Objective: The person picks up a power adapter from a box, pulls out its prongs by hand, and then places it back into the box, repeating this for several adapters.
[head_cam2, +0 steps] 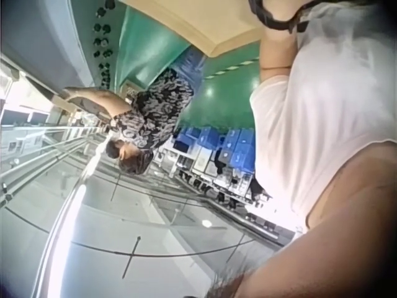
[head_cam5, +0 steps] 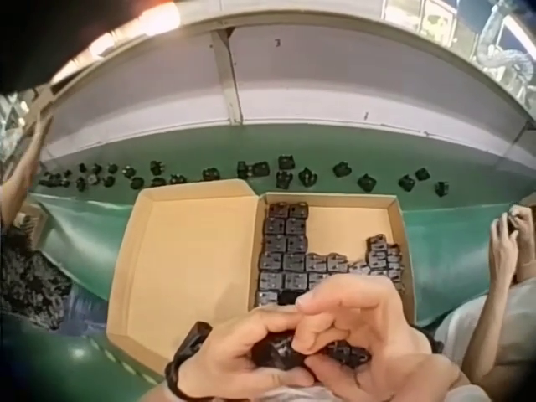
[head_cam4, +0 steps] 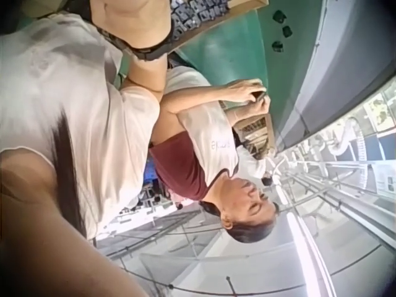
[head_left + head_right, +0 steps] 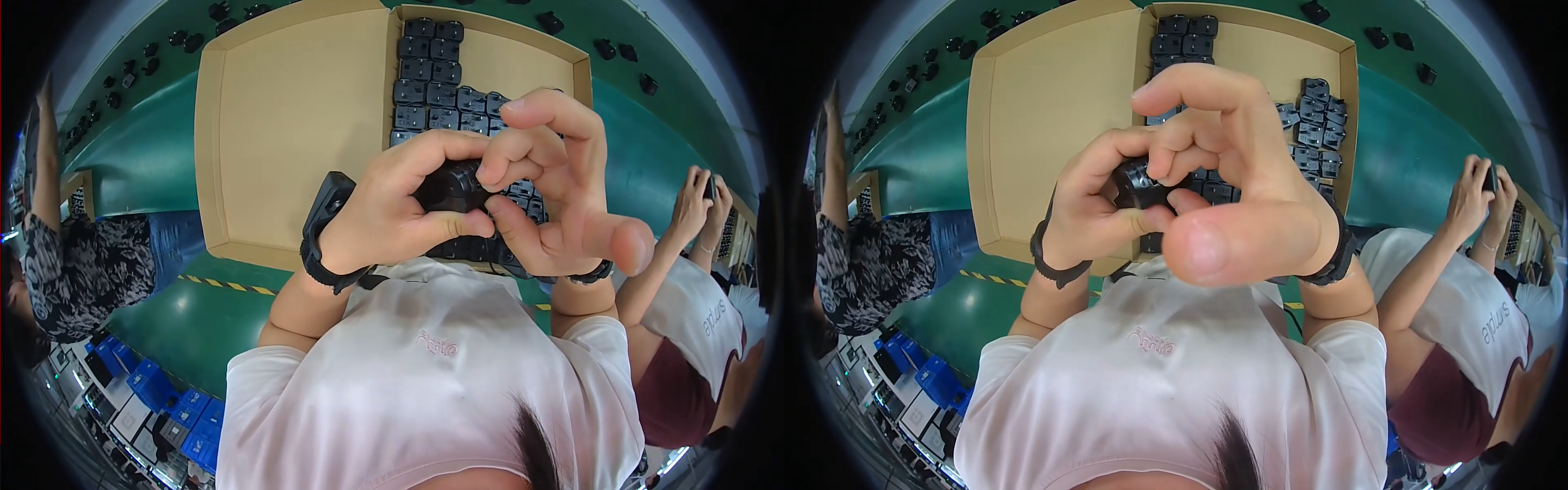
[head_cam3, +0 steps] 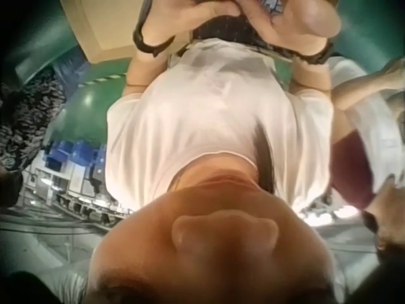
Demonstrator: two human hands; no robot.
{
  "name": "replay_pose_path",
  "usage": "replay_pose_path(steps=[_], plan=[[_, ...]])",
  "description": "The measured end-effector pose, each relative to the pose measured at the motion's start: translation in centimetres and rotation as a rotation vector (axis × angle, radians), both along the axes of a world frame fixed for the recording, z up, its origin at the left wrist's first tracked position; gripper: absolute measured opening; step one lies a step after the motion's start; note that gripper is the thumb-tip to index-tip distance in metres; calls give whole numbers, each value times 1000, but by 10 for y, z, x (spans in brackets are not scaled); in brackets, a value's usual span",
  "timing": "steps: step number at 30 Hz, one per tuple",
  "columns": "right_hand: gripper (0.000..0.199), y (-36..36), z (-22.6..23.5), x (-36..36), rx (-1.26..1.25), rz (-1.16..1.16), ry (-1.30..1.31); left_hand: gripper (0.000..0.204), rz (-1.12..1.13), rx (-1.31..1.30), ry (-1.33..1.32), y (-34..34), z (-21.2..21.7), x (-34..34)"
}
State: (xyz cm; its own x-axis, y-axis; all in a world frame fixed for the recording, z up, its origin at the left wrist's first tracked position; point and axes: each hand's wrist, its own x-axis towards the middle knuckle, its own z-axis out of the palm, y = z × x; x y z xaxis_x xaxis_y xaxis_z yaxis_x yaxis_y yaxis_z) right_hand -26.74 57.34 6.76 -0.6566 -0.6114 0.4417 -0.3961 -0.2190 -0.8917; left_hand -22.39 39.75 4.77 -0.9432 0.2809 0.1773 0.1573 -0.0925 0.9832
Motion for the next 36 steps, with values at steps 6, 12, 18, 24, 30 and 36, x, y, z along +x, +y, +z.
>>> replay_pose_path(steps=[6, 12, 18, 24, 30, 36], plan=[[78, 7, -28, -78, -163, -124, 226, 52, 43, 8, 85, 14, -23, -80], [82, -1, -43, -170, -30, -72, 120, 52, 55, 22, 21, -4, -43, -171], [76, -60, -42, -278, 2, -80, 99, 53, 64, 20, 27, -60, -45, -278], [73, -188, -13, -415, 51, 22, 7, 52, 64, 74, -4, -187, -24, -411], [73, -316, -1, -545, 39, 161, -91, 51, 59, 112, -116, -318, -10, -530], [90, -408, -3, -577, 107, 79, 93, 52, 74, 87, 13, -408, -14, -570]])
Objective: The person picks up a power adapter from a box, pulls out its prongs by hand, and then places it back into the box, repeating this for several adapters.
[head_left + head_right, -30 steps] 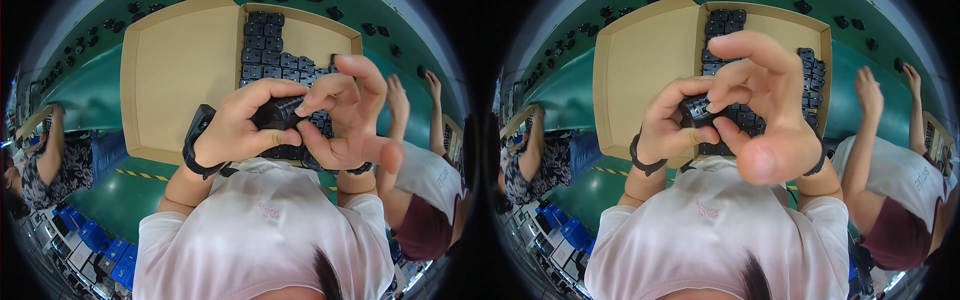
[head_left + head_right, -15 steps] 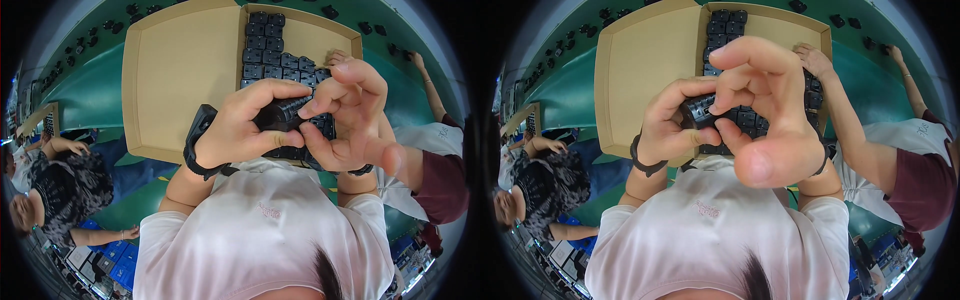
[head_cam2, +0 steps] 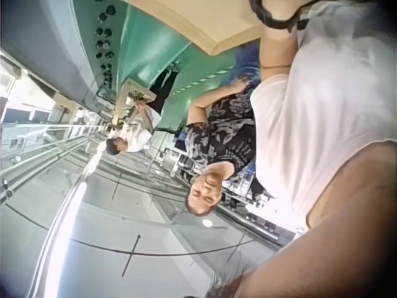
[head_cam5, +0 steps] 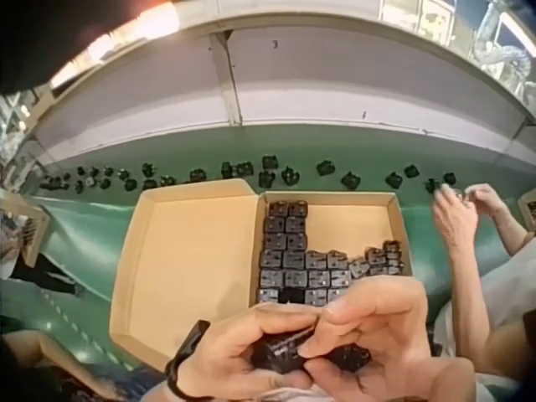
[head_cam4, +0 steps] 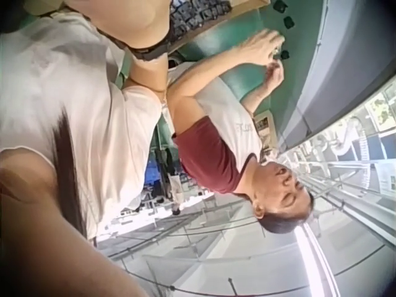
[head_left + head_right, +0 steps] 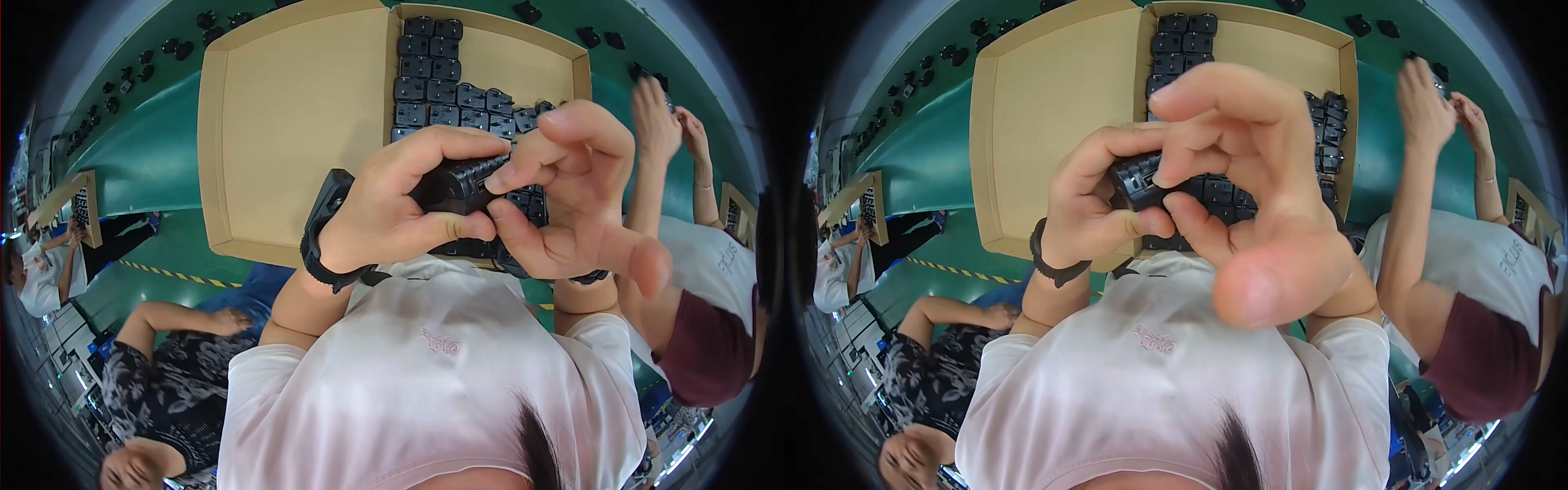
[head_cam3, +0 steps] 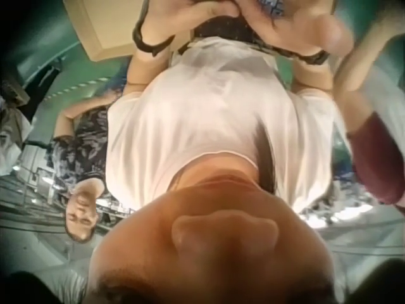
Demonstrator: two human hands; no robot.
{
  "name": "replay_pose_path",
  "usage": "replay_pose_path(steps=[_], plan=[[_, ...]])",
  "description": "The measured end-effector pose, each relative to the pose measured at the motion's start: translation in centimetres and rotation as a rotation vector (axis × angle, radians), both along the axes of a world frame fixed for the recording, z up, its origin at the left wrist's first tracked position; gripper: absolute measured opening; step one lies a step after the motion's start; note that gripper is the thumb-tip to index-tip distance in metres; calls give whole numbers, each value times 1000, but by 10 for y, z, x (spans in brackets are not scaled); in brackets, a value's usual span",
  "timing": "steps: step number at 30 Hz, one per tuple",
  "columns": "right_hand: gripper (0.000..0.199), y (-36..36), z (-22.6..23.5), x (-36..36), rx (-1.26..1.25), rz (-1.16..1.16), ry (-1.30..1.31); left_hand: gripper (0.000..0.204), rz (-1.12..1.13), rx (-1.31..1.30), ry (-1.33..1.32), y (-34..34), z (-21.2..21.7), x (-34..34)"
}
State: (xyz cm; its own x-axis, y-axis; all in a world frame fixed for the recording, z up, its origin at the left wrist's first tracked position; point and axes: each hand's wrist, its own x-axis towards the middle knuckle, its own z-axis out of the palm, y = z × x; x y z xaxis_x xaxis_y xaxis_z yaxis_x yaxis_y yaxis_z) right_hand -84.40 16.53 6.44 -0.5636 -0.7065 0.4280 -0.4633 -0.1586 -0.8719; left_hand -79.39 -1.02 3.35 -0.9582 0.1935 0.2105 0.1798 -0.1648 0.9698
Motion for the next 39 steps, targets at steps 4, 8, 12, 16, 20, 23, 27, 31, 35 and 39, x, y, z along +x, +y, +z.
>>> replay_pose_path(steps=[4, 8, 12, 16, 20, 23, 27, 31, 35, 39], plan=[[86, -60, 9, -30, 8, -37, 33, 53, 14, -35, 85, -65, 8, -33], [82, -131, 24, -78, 16, -67, 66, 54, 29, -64, 100, -137, 23, -86], [78, -204, 36, -129, 25, -106, 100, 55, 29, -82, 87, -204, 39, -139], [74, -248, 59, -152, 36, -119, 123, 54, 51, -42, 95, -244, 60, -161], [70, -284, 79, -154, 26, -160, 160, 54, 43, -73, 153, -279, 81, -170], [68, -268, 74, -137, 18, -175, 189, 54, 51, -125, 172, -267, 81, -152], [64, -175, 25, -87, 35, -142, 219, 54, 112, -163, 138, -170, 36, -92], [60, -126, 7, -62, 27, -204, 247, 54, 74, -182, 131, -116, 23, -71], [56, -81, 0, -50, 41, -250, 272, 54, 58, -160, 168, -74, 18, -61], [53, -66, 2, -39, 54, -290, 301, 54, 50, -146, 170, -54, 18, -55]])
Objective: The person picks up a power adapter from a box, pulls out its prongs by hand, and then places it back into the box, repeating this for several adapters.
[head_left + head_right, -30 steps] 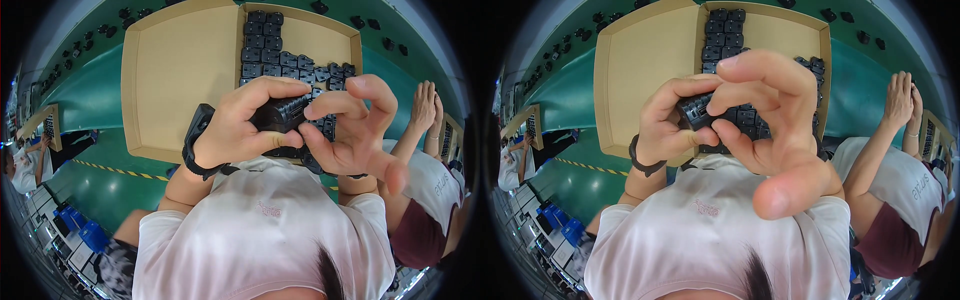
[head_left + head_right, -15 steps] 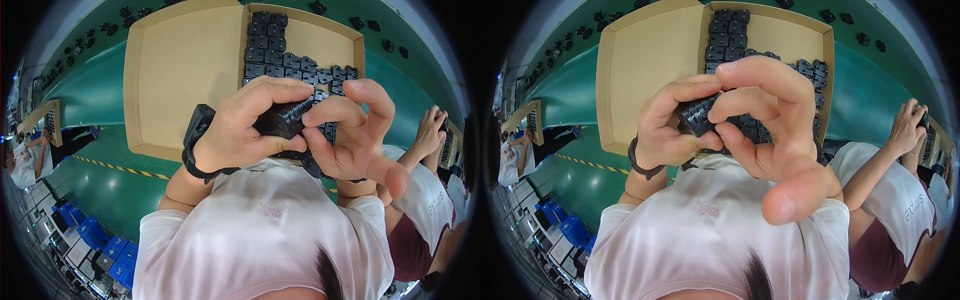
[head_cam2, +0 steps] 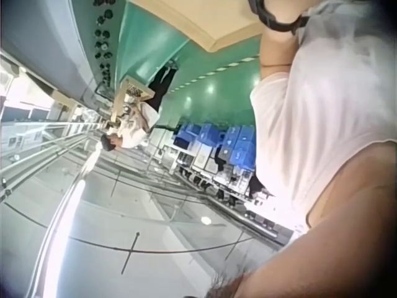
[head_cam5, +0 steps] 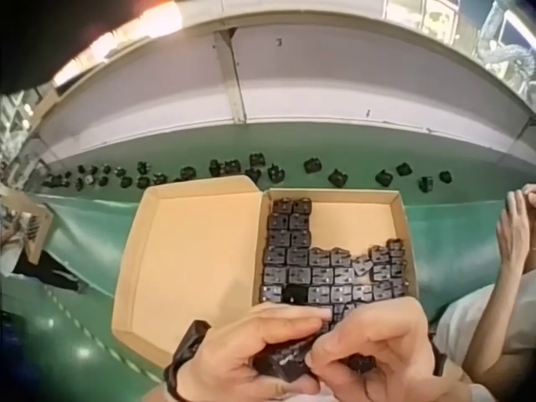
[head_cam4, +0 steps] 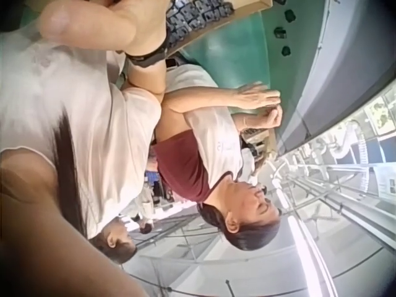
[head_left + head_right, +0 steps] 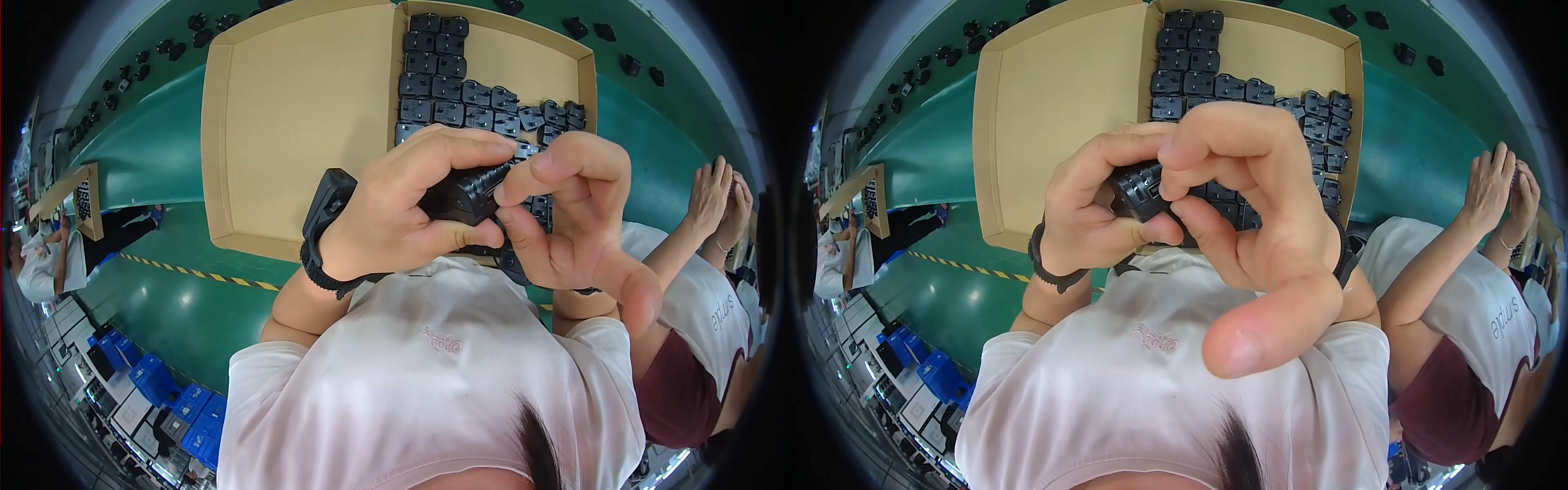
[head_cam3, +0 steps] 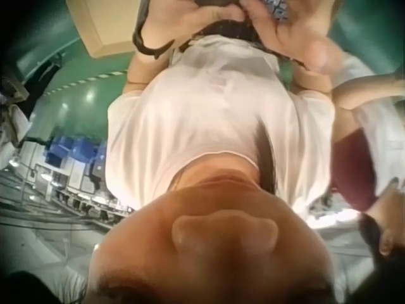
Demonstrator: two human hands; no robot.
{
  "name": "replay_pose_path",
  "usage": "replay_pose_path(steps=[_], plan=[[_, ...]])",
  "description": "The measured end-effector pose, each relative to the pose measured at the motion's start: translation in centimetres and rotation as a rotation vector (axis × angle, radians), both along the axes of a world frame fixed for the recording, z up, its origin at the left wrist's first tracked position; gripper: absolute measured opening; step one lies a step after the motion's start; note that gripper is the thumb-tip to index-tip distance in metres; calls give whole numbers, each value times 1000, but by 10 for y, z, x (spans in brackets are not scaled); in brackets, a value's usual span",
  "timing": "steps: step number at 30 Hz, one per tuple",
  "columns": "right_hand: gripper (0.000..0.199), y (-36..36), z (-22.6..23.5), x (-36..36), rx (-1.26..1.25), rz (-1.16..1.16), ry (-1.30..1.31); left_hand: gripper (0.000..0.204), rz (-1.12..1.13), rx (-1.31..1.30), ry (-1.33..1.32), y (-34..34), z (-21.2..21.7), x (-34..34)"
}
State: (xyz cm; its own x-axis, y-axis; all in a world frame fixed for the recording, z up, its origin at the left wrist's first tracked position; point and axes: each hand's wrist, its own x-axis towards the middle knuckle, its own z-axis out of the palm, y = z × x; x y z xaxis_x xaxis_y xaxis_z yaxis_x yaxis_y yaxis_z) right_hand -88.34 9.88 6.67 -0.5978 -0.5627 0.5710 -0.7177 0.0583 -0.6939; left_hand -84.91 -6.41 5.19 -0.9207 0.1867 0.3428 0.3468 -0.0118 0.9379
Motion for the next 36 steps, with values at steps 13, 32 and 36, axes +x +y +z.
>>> replay_pose_path(steps=[13, 32, 36], plan=[[44, 19, 0, -25, 86, -38, 101, 83, -51, 77, -295, 2, -12, -5], [22, 109, -243, -353, 868, -879, -602, 46, 212, -444, -412, 19, -120, 2], [24, 119, -251, -328, 1155, -973, -200, 40, 179, -343, -546, 13, -126, 9]])
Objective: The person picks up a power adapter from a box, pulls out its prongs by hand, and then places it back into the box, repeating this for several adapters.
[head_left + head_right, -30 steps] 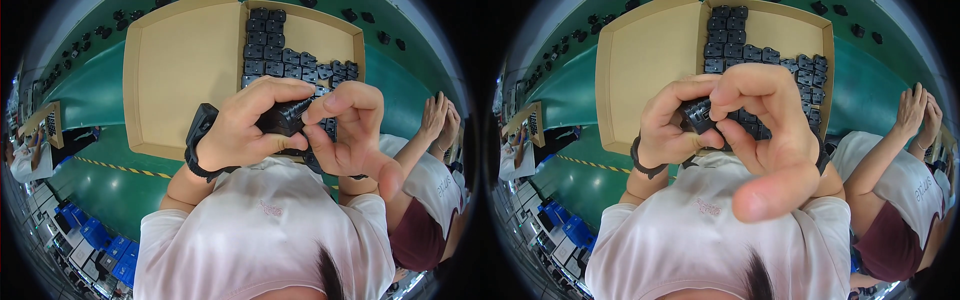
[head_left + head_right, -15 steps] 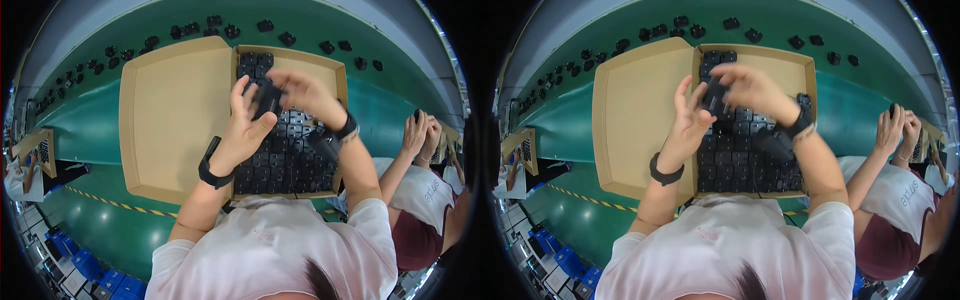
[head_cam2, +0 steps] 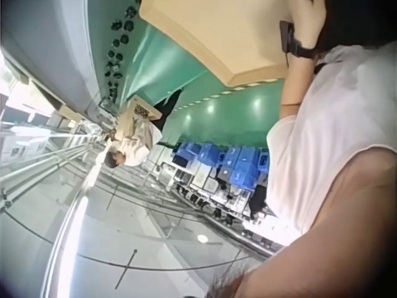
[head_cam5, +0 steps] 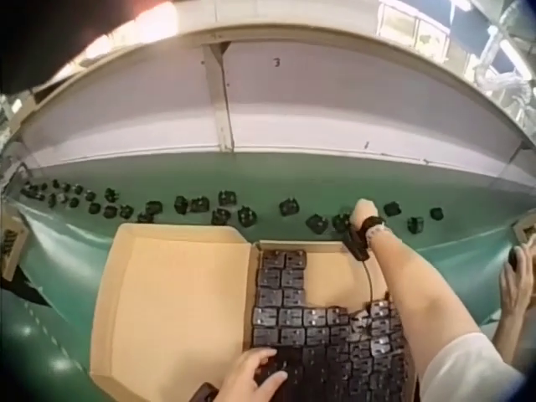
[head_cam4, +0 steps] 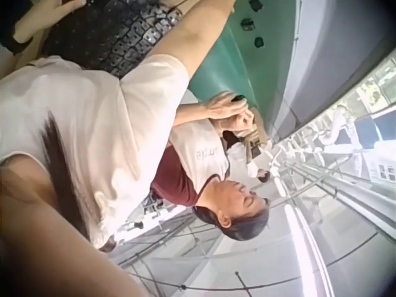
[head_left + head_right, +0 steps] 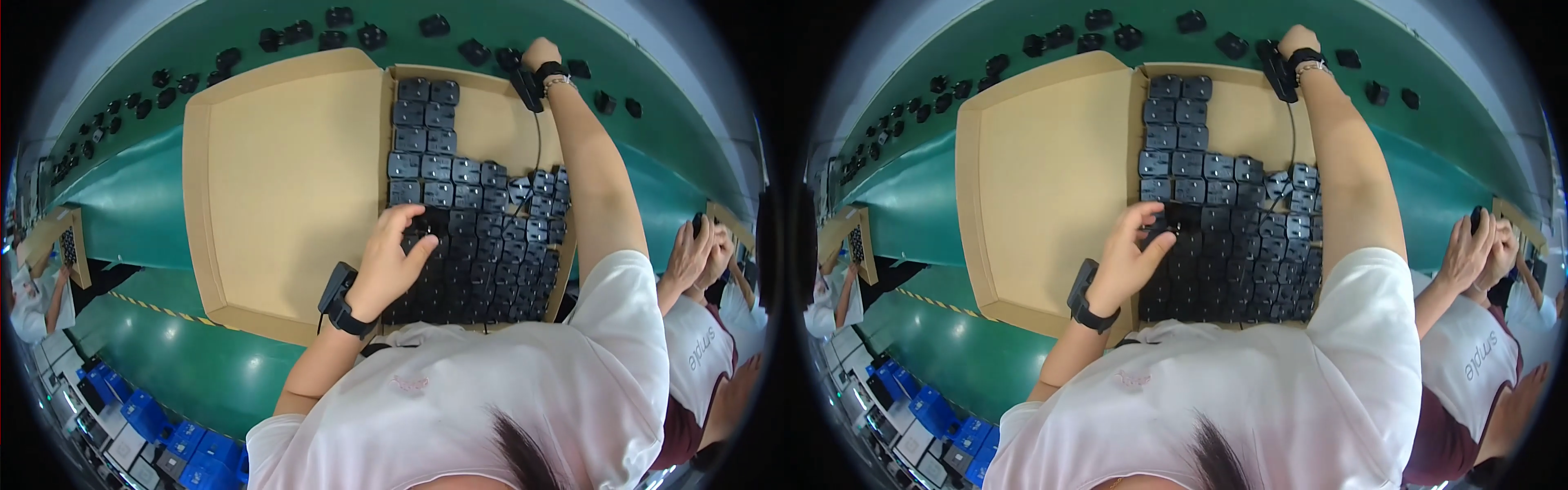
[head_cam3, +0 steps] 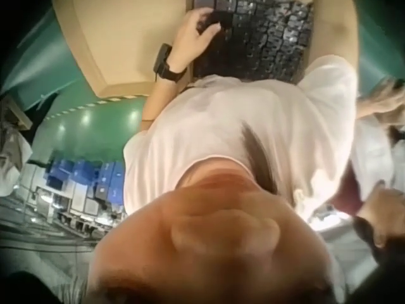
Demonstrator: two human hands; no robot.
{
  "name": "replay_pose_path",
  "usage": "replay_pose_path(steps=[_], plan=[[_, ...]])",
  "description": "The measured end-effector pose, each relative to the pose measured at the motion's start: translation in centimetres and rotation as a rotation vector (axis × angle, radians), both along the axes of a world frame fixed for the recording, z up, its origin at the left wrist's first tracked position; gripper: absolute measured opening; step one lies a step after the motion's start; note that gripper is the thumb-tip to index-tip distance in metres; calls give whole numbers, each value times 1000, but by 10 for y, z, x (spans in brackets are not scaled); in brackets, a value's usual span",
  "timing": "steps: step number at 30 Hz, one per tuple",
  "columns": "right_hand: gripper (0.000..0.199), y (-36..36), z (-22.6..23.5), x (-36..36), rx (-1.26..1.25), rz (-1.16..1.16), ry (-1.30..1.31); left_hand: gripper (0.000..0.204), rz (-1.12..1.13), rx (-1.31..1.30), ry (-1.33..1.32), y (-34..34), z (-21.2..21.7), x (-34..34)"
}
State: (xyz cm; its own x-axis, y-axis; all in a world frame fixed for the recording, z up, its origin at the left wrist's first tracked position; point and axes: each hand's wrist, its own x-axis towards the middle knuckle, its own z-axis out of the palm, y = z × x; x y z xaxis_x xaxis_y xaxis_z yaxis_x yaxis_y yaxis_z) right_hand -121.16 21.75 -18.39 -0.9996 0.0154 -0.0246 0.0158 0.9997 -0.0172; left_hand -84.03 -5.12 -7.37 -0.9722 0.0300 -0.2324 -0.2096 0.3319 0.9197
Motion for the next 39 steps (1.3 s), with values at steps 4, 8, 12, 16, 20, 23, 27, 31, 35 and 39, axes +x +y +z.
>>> replay_pose_path(steps=[4, 8, 12, 16, 20, 23, 27, 31, 35, 39], plan=[[21, -13, 98, 94, 32, 83, -212, 35, 85, 129, -63, -10, -1, -2], [22, 30, 83, 195, -169, 255, -267, 32, 93, 162, -70, -2, 8, -6], [26, 52, 47, 231, -44, 301, -270, 33, 4, 210, -22, 9, 8, -10], [26, 56, 49, 228, -367, 142, -321, 33, -49, 240, 2, 17, 11, -12], [15, 49, 57, 235, -589, 93, -129, 39, -63, 310, 33, 32, 5, -13], [9, 35, 80, 262, -1106, -45, -90, 45, -17, 314, 121, 49, 7, -20], [11, -50, 162, 329, -1206, 201, 173, 53, 41, 397, 238, 59, 25, -15], [10, -69, 188, 357, -1346, 345, 52, 54, -40, 845, 151, 42, 52, -10], [17, -75, 205, 359, -1607, 287, 12, 47, -75, 1210, 50, 24, 72, 5], [32, -91, 203, 364, -1841, 356, -229, 42, -45, 1192, 216, 15, 70, 17]])
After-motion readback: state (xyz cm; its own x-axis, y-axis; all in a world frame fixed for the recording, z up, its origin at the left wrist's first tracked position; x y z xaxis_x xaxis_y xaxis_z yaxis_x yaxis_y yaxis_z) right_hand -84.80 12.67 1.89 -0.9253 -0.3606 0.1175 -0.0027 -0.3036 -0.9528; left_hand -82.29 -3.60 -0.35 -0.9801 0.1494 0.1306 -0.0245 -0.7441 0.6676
